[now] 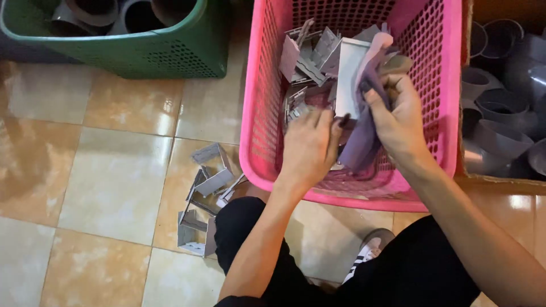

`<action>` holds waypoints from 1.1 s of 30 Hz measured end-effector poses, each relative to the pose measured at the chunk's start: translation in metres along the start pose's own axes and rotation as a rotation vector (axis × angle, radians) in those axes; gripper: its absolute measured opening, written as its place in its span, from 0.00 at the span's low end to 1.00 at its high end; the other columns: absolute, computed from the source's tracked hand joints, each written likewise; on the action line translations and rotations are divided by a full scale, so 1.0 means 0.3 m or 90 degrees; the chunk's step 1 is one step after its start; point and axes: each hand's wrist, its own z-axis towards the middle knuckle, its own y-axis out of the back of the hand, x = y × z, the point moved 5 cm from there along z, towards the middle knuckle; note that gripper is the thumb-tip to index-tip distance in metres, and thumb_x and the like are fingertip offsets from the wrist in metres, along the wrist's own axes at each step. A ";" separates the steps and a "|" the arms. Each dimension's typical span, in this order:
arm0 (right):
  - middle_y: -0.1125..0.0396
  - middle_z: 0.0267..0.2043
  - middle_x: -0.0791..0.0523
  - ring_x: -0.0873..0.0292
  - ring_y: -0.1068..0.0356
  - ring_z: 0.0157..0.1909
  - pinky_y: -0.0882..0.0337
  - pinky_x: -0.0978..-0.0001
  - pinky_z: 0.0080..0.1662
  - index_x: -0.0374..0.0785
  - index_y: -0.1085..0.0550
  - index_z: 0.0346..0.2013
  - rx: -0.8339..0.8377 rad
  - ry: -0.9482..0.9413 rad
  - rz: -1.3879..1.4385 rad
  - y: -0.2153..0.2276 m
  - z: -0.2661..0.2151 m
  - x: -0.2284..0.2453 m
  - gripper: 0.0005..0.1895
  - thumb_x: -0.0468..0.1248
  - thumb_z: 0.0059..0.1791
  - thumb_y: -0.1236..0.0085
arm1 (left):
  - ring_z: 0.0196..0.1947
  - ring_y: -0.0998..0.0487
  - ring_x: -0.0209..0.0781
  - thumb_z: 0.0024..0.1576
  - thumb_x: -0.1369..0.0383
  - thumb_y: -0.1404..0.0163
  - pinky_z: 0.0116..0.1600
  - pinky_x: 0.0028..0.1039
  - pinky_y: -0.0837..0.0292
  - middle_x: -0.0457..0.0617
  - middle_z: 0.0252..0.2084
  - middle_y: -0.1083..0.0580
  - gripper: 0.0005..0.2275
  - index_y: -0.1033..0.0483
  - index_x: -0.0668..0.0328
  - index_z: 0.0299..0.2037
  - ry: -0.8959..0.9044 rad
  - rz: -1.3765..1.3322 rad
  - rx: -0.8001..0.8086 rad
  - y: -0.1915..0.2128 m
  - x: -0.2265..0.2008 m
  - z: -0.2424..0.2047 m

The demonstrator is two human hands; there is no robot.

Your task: The person sits on the floor and wipes small metal parts with a purple cloth. They pick each part from a pink basket, wipe all sides, and place the cleaned parts on the floor beside them.

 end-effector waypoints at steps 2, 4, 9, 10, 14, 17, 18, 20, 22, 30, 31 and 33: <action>0.37 0.39 0.58 0.65 0.40 0.39 0.39 0.78 0.40 0.42 0.34 0.53 -0.001 -0.052 0.012 0.026 0.006 -0.012 0.10 0.38 0.59 0.45 | 0.29 0.22 0.71 0.69 0.59 0.66 0.34 0.55 0.30 0.62 0.27 0.26 0.14 0.33 0.59 0.49 -0.024 -0.106 0.015 -0.053 -0.007 -0.025; 0.33 0.40 0.52 0.59 0.35 0.40 0.35 0.68 0.42 0.40 0.33 0.53 0.057 -0.001 -0.083 0.031 0.009 0.035 0.09 0.36 0.60 0.46 | 0.28 0.22 0.69 0.67 0.63 0.62 0.32 0.53 0.30 0.60 0.26 0.27 0.10 0.32 0.59 0.49 -0.038 -0.106 -0.044 -0.019 -0.031 -0.026; 0.24 0.38 0.50 0.39 0.25 0.41 0.27 0.45 0.40 0.48 0.29 0.53 0.183 0.092 -0.507 0.059 0.004 0.037 0.12 0.45 0.57 0.42 | 0.27 0.19 0.56 0.68 0.68 0.61 0.31 0.39 0.26 0.49 0.27 0.23 0.06 0.30 0.48 0.49 -0.012 -0.148 -0.166 0.058 -0.033 -0.024; 0.24 0.38 0.47 0.38 0.24 0.42 0.27 0.45 0.41 0.44 0.28 0.52 0.206 0.105 -0.425 0.030 0.003 0.033 0.12 0.42 0.56 0.41 | 0.25 0.20 0.60 0.68 0.67 0.60 0.30 0.44 0.28 0.53 0.24 0.25 0.05 0.30 0.48 0.46 0.015 -0.148 -0.167 0.056 -0.029 -0.022; 0.26 0.34 0.49 0.38 0.25 0.41 0.31 0.47 0.37 0.49 0.28 0.48 0.238 0.042 -0.358 -0.032 -0.062 0.098 0.09 0.41 0.53 0.41 | 0.26 0.21 0.68 0.68 0.67 0.60 0.29 0.50 0.30 0.59 0.22 0.24 0.06 0.31 0.51 0.39 0.154 -0.169 -0.203 0.024 0.012 -0.047; 0.24 0.34 0.45 0.36 0.23 0.39 0.26 0.42 0.42 0.48 0.28 0.52 0.268 0.046 -0.570 0.032 0.010 0.000 0.12 0.43 0.55 0.43 | 0.28 0.21 0.68 0.68 0.68 0.61 0.30 0.51 0.30 0.60 0.24 0.24 0.07 0.32 0.53 0.37 0.206 -0.219 -0.217 0.064 -0.008 -0.037; 0.24 0.34 0.45 0.36 0.23 0.39 0.26 0.42 0.42 0.48 0.28 0.52 0.267 0.042 -0.568 0.037 0.015 -0.030 0.12 0.43 0.55 0.43 | 0.28 0.21 0.68 0.68 0.68 0.61 0.30 0.51 0.30 0.60 0.24 0.24 0.07 0.32 0.53 0.37 0.206 -0.219 -0.213 0.073 -0.005 -0.037; 0.25 0.37 0.44 0.34 0.24 0.40 0.27 0.41 0.41 0.44 0.28 0.52 0.220 0.089 -0.504 0.058 0.040 -0.066 0.14 0.44 0.55 0.40 | 0.31 0.19 0.64 0.68 0.64 0.62 0.34 0.45 0.26 0.53 0.27 0.21 0.09 0.30 0.48 0.37 0.250 -0.240 -0.218 0.085 0.007 -0.030; 0.25 0.34 0.46 0.36 0.24 0.40 0.27 0.42 0.40 0.45 0.28 0.49 0.231 0.105 -0.448 0.014 -0.021 0.053 0.15 0.43 0.51 0.37 | 0.32 0.20 0.68 0.68 0.66 0.62 0.34 0.47 0.27 0.58 0.27 0.23 0.09 0.30 0.51 0.37 0.243 -0.267 -0.241 0.073 0.010 -0.018; 0.25 0.35 0.47 0.39 0.23 0.38 0.26 0.45 0.40 0.46 0.27 0.51 0.190 0.177 -0.597 0.067 0.042 -0.064 0.12 0.47 0.57 0.43 | 0.29 0.20 0.62 0.69 0.64 0.61 0.36 0.43 0.25 0.54 0.24 0.25 0.11 0.27 0.48 0.36 0.257 -0.293 -0.267 0.098 0.029 -0.026; 0.24 0.35 0.48 0.42 0.23 0.39 0.26 0.48 0.41 0.47 0.25 0.47 0.190 0.215 -0.541 0.031 -0.002 -0.003 0.12 0.45 0.52 0.39 | 0.27 0.22 0.60 0.69 0.65 0.61 0.36 0.41 0.26 0.55 0.23 0.26 0.11 0.27 0.50 0.35 0.271 -0.304 -0.266 0.097 0.034 -0.027; 0.24 0.36 0.50 0.44 0.23 0.40 0.25 0.51 0.41 0.47 0.24 0.43 0.189 0.254 -0.485 -0.008 -0.052 0.049 0.12 0.43 0.47 0.35 | 0.25 0.23 0.57 0.69 0.66 0.61 0.35 0.39 0.26 0.55 0.22 0.27 0.11 0.27 0.52 0.35 0.282 -0.315 -0.266 0.097 0.038 -0.019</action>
